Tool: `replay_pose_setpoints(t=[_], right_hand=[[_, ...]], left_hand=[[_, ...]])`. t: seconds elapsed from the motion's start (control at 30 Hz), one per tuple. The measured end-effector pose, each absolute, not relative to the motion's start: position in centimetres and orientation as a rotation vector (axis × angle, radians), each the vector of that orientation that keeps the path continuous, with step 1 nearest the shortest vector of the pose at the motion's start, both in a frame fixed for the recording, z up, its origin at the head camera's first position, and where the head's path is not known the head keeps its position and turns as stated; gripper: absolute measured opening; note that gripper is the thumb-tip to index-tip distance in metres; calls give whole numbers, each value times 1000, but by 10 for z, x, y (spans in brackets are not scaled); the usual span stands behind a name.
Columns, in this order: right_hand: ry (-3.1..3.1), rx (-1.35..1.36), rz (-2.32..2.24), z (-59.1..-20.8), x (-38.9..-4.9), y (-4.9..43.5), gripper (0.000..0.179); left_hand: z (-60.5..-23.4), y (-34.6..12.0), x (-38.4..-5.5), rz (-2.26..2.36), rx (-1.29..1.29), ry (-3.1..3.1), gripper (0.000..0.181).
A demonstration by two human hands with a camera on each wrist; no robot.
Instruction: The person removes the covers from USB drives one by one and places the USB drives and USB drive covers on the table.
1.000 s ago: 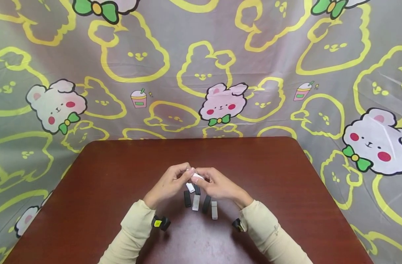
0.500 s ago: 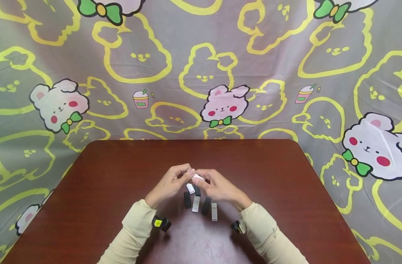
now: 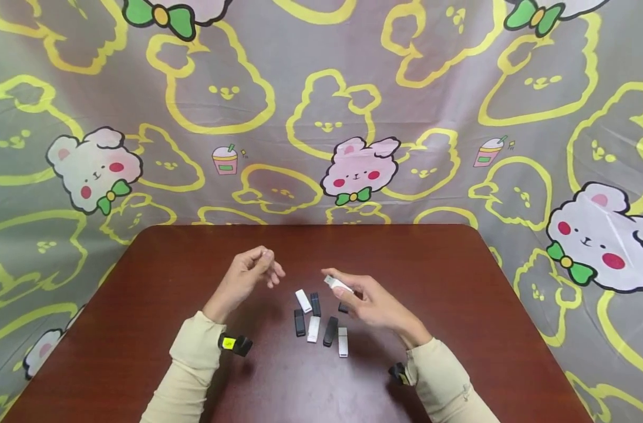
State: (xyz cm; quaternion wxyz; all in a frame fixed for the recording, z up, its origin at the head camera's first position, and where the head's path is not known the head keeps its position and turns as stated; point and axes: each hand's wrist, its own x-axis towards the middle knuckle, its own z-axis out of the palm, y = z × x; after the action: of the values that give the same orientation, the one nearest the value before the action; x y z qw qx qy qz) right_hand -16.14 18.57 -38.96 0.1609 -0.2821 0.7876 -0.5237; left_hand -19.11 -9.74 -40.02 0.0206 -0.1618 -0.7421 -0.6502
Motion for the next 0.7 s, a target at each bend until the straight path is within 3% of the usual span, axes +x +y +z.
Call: replay_pose_setpoints(t=[0.13, 0.37, 0.7], right_hand=[[2375, -697, -1475, -393, -160, 202, 43], [2480, -581, -1585, -390, -174, 217, 19], [2743, -150, -1491, -392, -205, 237, 32]], left_hand=[[-400, -101, -191, -1839, -618, -2553, 25], [-404, -100, -184, -1669, -581, -2679, 23], [-414, -101, -181, -1474, -516, -2729, 34]])
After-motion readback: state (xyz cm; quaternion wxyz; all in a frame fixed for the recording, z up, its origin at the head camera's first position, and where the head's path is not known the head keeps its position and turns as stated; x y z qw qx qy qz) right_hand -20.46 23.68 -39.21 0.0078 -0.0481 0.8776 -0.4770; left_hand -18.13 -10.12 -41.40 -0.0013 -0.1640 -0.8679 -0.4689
